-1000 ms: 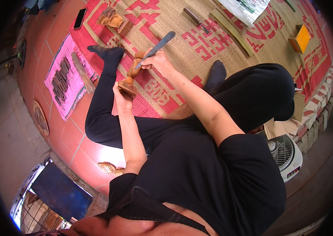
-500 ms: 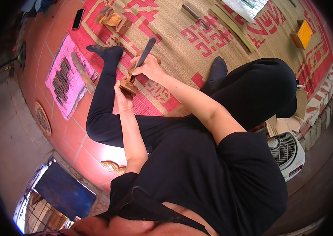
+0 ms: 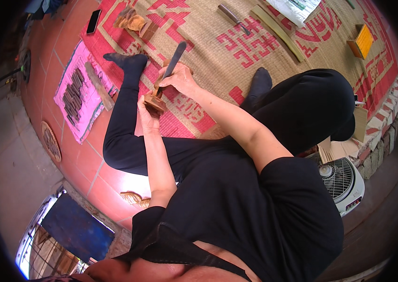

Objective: The person sits on a mat and uses a chisel to carve a small piece of wood held in the left hand. The person repeatedly scrapes and shapes the wood surface, rotating the piece to access different sides.

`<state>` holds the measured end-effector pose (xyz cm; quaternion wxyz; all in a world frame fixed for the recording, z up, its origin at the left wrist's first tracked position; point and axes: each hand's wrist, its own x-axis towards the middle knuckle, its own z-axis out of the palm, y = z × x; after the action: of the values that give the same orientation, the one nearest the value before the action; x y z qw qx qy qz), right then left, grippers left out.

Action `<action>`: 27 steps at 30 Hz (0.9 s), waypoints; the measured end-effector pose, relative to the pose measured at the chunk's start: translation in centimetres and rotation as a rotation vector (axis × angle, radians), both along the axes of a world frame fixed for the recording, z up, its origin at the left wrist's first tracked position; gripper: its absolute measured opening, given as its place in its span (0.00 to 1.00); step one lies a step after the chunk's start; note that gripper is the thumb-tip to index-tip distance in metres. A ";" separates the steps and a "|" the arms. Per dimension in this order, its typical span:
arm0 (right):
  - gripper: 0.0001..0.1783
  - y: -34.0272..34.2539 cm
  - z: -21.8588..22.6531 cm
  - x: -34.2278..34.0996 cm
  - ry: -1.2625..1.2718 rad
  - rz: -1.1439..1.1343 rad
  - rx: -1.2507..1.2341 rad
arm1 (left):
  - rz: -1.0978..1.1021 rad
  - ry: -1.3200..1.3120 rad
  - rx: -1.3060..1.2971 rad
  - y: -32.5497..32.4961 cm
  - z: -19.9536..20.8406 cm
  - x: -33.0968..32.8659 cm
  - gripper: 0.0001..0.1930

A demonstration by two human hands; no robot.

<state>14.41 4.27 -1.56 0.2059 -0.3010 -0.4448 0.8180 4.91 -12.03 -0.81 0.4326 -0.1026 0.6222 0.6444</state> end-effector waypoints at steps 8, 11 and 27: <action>0.16 1.1 -1.5 0.0 0.033 -0.107 -0.253 | -0.012 0.001 -0.037 0.3 0.2 0.3 0.27; 0.15 0.9 -1.4 0.2 0.007 -0.072 -0.225 | -0.009 0.010 -0.013 0.0 -0.3 0.1 0.27; 0.11 2.2 -1.7 0.8 -0.036 -0.121 -0.271 | -0.197 0.230 -0.129 0.7 1.0 1.1 0.30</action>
<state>15.26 6.44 -3.22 0.2042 -0.3669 -0.3151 0.8511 5.96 -11.32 0.17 0.4123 0.0058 0.7146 0.5651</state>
